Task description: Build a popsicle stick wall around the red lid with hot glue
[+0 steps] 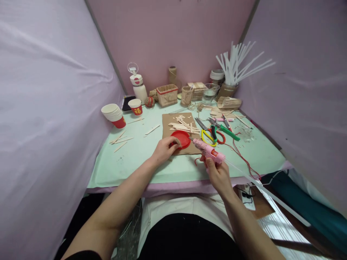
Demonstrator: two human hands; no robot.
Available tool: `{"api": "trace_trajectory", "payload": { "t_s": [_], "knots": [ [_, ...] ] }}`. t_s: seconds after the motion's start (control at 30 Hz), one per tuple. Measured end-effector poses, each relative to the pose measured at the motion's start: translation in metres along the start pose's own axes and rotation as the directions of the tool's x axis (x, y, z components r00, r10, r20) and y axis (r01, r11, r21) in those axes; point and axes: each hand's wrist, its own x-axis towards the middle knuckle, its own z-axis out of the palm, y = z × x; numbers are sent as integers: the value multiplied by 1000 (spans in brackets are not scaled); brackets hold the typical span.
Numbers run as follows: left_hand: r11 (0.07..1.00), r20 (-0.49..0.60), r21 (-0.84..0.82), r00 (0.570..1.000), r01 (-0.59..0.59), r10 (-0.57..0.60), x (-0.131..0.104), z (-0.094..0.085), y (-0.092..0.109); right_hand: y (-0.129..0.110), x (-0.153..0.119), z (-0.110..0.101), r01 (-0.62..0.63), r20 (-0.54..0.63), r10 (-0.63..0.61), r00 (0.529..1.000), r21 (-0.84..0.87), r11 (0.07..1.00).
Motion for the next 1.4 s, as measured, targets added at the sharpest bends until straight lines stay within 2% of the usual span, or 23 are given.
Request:
{"api": "trace_trajectory", "payload": {
  "t_s": [0.2,0.4,0.67,0.87,1.03,1.2,1.4],
  "knots": [
    [979,12,189,997,-72,71,4,3,-4,2,0,-1,17,35,-17,999,16,1000],
    [943,104,321,993,-92,61,6,8,-3,2,1,-2,43,56,-44,997,19,999],
    [904,98,422,995,-68,29,9,13,-2,5,3,-5,38,48,-38,998,-1,999],
    [914,75,405,997,-28,-3,10,9,-5,6,3,-8,11,49,-11,999,-4,1000],
    [907,82,420,997,-31,-3,9,7,-9,10,4,-6,36,84,-38,996,24,999],
    [909,65,414,998,-48,24,9,7,-11,11,3,-5,29,61,-32,998,52,998],
    [926,41,378,999,-12,-4,9,6,-14,10,3,-5,49,55,-52,997,66,997]
  ]
}}
